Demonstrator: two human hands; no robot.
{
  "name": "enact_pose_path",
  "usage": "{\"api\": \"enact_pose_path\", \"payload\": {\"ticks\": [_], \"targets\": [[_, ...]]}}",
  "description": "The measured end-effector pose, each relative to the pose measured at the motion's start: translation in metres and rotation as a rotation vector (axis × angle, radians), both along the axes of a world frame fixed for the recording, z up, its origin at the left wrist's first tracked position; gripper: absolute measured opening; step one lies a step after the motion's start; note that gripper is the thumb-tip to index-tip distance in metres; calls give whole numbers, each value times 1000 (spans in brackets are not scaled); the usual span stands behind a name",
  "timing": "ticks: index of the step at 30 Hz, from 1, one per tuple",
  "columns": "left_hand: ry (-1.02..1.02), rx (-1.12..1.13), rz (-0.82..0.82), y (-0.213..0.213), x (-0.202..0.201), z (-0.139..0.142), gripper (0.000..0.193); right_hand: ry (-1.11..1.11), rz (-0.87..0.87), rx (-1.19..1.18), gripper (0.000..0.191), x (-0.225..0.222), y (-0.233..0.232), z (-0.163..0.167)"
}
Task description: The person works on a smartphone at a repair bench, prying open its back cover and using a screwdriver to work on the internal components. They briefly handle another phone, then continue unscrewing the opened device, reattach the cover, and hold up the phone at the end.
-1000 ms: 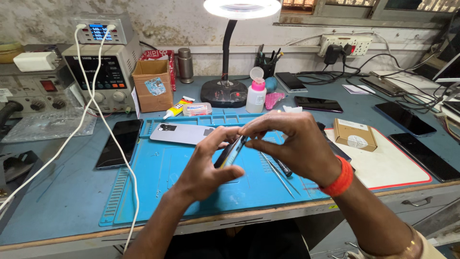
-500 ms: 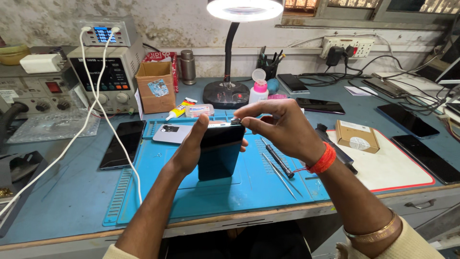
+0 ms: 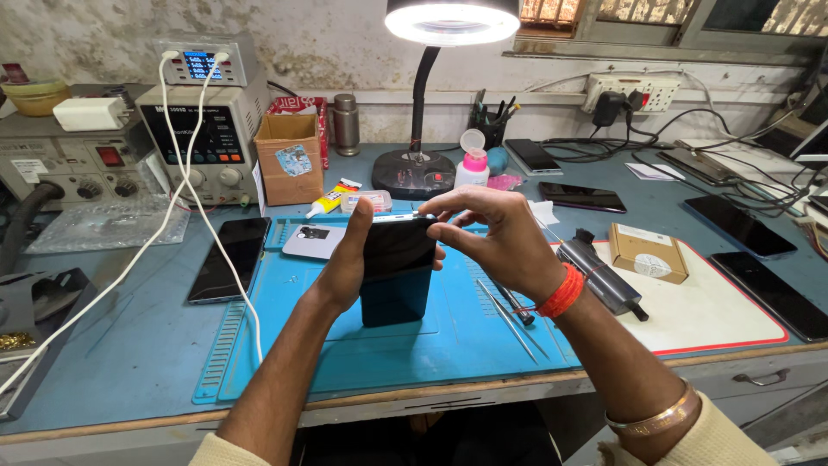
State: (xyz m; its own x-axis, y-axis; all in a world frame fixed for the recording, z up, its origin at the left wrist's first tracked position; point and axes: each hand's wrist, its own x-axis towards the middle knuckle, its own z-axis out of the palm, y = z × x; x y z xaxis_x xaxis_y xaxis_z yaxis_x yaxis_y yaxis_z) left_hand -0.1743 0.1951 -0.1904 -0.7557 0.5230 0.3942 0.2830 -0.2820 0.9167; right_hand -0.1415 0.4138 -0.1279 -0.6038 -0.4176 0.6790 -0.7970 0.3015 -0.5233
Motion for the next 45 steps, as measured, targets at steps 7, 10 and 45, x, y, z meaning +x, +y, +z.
{"api": "enact_pose_path", "payload": {"ticks": [7,10,45], "targets": [[2,3,-5,7,-1,-41,108,69,13,-17,23,-3,14,-48],[-5,13,-14,14,2,-52,109,123,-2,-9,24,3,17,-60],[-26,39,-1,1,29,15,110,254,-59,-8,23,40,-8,11]]}}
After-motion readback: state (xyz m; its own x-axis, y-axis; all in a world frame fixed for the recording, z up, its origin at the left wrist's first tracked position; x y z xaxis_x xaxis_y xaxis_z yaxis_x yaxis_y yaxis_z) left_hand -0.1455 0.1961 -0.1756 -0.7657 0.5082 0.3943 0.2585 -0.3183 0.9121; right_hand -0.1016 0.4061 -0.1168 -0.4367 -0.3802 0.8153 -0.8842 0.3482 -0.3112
